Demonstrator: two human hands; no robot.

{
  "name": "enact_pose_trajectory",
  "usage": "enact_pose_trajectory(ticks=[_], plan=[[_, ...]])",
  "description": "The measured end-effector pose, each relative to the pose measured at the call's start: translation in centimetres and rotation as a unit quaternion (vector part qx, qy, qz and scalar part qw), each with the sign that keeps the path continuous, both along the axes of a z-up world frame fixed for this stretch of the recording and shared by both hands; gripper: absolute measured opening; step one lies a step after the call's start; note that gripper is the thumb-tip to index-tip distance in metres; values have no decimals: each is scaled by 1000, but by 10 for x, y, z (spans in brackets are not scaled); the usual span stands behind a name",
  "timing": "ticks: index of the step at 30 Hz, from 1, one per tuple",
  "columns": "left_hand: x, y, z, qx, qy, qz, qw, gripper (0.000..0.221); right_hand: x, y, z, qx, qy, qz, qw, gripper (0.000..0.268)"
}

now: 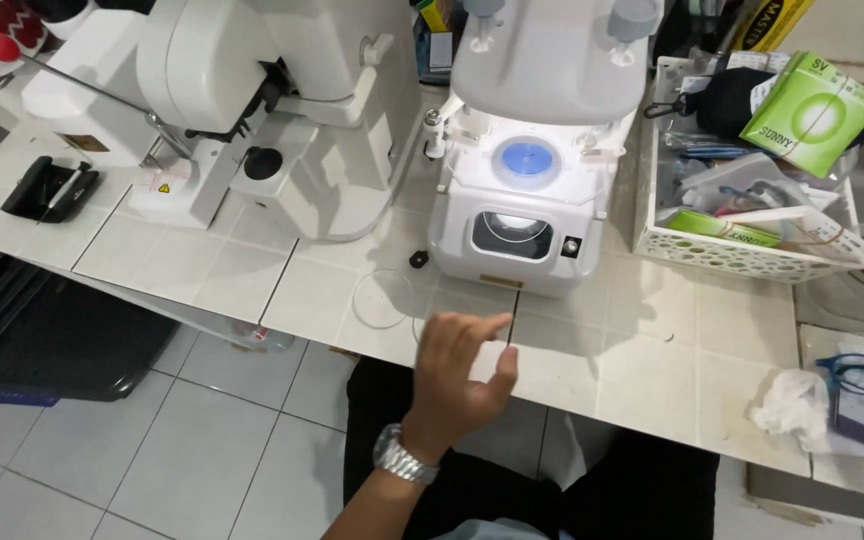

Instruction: Using a lensometer to align and apply adhesive blocks to eyeglass lenses for the edging process.

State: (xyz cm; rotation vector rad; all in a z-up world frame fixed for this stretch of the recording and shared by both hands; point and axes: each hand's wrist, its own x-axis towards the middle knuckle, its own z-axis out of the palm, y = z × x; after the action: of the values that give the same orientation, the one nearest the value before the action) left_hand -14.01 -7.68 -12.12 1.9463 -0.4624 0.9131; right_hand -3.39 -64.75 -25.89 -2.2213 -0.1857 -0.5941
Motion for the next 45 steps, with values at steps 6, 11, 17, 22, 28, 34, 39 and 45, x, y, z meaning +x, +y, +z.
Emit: enact_pose_trajectory(ticks=[6, 11, 17, 22, 28, 34, 39, 45], plan=[[7, 87, 2, 233, 2, 120, 965, 58, -50, 308, 233, -121, -87, 43, 988, 13], [15, 101, 1, 255, -52, 88, 962, 75, 8, 391, 243, -114, -104, 105, 982, 27], [17, 105, -5, 242, -4, 75, 967, 78, 39, 411, 235, 16, 23, 25, 999, 32], [16, 105, -9, 269, 28, 74, 960, 77, 31, 404, 225, 53, 5, 47, 998, 28], [18, 100, -6, 285, 60, 76, 954, 73, 22, 396, 224, 83, -1, 89, 993, 26], [23, 98, -4, 301, 75, 89, 946, 77, 28, 393, 214, 135, -15, 108, 985, 21], [26, 95, -1, 298, 84, 82, 947, 75, 37, 383, 194, 196, -28, 133, 971, 21], [31, 96, -7, 302, 88, 83, 945, 74, 38, 377, 183, 184, -60, 171, 966, 29]])
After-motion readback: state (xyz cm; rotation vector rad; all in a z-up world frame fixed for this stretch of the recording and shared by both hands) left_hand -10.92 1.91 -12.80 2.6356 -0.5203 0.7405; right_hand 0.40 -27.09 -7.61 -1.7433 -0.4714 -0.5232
